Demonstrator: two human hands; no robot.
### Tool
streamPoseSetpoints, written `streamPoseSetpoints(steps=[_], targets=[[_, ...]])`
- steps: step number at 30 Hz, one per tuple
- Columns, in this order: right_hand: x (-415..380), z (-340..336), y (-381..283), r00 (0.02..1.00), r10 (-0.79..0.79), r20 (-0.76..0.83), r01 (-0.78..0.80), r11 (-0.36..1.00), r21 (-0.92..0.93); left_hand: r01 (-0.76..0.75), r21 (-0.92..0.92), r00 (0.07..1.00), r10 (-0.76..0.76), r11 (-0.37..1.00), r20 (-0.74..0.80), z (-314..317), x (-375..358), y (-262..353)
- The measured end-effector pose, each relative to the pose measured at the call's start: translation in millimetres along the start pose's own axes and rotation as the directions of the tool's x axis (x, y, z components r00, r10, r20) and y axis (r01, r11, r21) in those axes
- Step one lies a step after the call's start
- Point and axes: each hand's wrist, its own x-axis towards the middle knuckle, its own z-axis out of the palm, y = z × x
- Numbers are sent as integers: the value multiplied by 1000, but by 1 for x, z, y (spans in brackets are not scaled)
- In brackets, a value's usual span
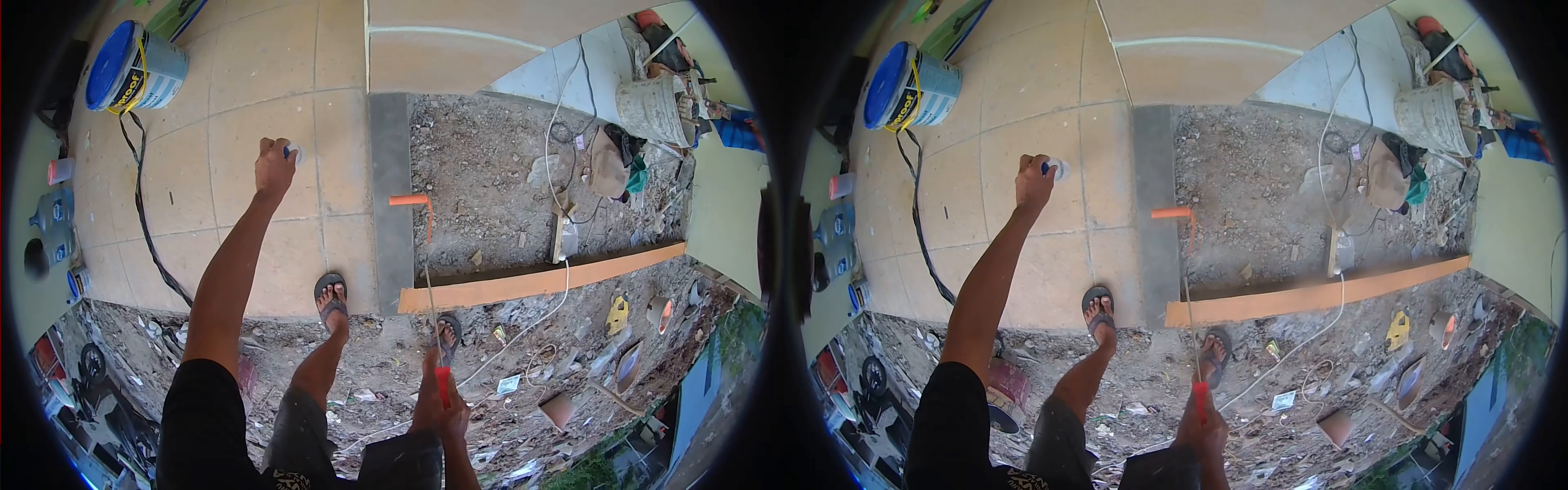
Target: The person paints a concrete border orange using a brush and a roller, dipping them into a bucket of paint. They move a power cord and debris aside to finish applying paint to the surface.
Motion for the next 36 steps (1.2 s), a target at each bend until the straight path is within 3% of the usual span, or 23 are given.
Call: streamPoseSetpoints(steps=[3,4,6,8,14,16,20,22,24,26,29,30,31,32,33,34,35,36], targets=[[24,30,-41,996,84,37,-83,996,-30,48,80,994,-55,996,92,-7,4,-29],[35,43,-45,997,-66,-32,64,997,-49,68,127,987,-85,990,134,-9,5,-33],[49,59,-57,973,-208,-100,201,976,-79,96,172,981,-123,980,151,-15,10,-35],[71,67,-80,961,-246,-129,235,967,-96,126,219,972,-164,968,167,-27,14,-32],[125,56,-163,990,-126,-58,121,989,-88,191,401,928,-298,896,224,-40,25,-58],[116,50,-164,991,-129,-42,124,986,-113,180,443,905,-324,878,275,-50,25,-57],[41,65,-92,987,-151,-55,145,985,-92,210,437,852,-383,874,356,-65,15,-51],[-6,54,-82,1000,-3,-20,1,992,-123,236,425,844,-401,874,356,-72,4,-49],[-44,50,-48,999,16,37,-10,988,-154,258,413,838,-415,873,354,-81,-16,-46],[-73,46,-15,995,41,87,-26,984,-175,271,357,915,-354,894,194,-95,-48,-45],[-117,46,27,990,82,116,-61,982,-176,197,277,939,-262,940,222,-112,-135,-70],[-131,48,42,989,146,28,-141,980,-139,212,218,918,-271,953,291,-121,-174,-74],[-146,48,56,985,161,63,-151,980,-131,115,139,937,-154,983,314,-109,-225,-118],[-158,44,67,983,157,98,-146,983,-116,127,127,891,-170,984,422,-122,-274,-123],[-170,34,73,981,175,83,-175,985,-9,206,244,807,-306,948,506,-138,-325,-122],[-179,12,70,960,226,165,-240,968,69,160,236,771,-271,958,576,-162,-376,-116],[-192,9,86,964,224,144,-241,964,115,53,199,798,-161,978,581,-177,-432,-124],[-206,5,101,966,223,127,-242,956,163,34,177,667,-154,984,729,-172,-479,-160]])
